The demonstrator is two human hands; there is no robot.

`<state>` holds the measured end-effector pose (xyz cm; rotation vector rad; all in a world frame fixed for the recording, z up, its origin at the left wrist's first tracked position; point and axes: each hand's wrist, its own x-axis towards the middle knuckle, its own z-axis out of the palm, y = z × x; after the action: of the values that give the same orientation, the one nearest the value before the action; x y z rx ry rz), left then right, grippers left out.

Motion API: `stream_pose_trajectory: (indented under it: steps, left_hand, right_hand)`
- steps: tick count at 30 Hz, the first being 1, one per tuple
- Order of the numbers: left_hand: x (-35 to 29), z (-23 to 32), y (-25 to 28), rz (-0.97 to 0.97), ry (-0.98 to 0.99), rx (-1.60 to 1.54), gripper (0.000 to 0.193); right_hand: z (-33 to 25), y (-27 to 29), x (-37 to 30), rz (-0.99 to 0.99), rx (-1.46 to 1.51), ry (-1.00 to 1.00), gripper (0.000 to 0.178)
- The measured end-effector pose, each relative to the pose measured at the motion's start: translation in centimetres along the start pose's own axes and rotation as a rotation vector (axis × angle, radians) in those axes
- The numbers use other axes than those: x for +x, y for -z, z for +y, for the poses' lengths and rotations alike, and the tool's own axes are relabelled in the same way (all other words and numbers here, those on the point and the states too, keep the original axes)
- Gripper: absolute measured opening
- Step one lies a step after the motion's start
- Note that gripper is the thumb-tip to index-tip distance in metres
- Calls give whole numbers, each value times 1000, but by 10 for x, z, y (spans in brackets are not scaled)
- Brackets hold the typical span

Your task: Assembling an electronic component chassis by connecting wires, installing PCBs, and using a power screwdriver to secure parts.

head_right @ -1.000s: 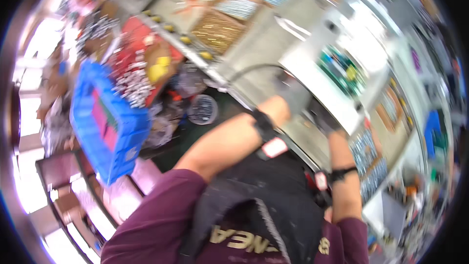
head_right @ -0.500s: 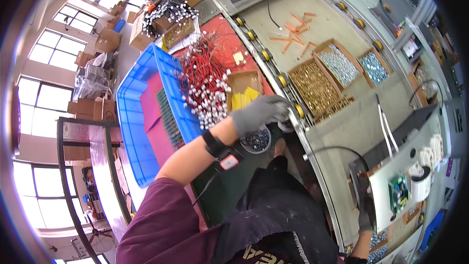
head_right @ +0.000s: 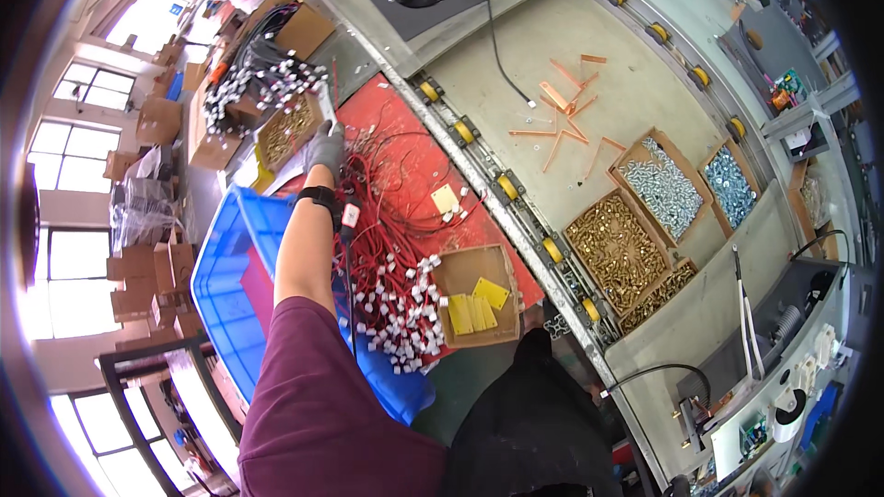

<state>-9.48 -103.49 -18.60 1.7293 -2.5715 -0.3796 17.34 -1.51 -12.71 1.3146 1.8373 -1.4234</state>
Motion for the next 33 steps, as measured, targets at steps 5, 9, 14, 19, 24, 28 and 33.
stream_pose_trajectory:
  steps: [5,9,14,19,24,28,33]
  left_hand:
    - [36,1,-17,-79,-68,-248,45]
    - [15,32,60,440,-285,-1268,21]
    - [-96,77,163,301,-459,-1553,23]
    - [-241,116,173,-207,-581,-1719,26]
    - [-419,124,129,-639,-395,-1531,26]
    - [-542,108,103,-839,-350,-1482,19]
    - [-658,85,77,-1042,-374,-1382,27]
  right_hand:
    - [-47,-85,-63,-115,19,16,23]
    - [-98,-150,-89,-119,-90,53,27]
    - [-157,-233,-112,-510,-125,471,34]
    - [-209,-267,-139,-454,-533,717,22]
    - [-219,-259,-160,-459,-192,840,37]
    - [-193,-237,-159,-720,-71,853,56]
    - [-142,-180,-139,-756,-258,917,34]
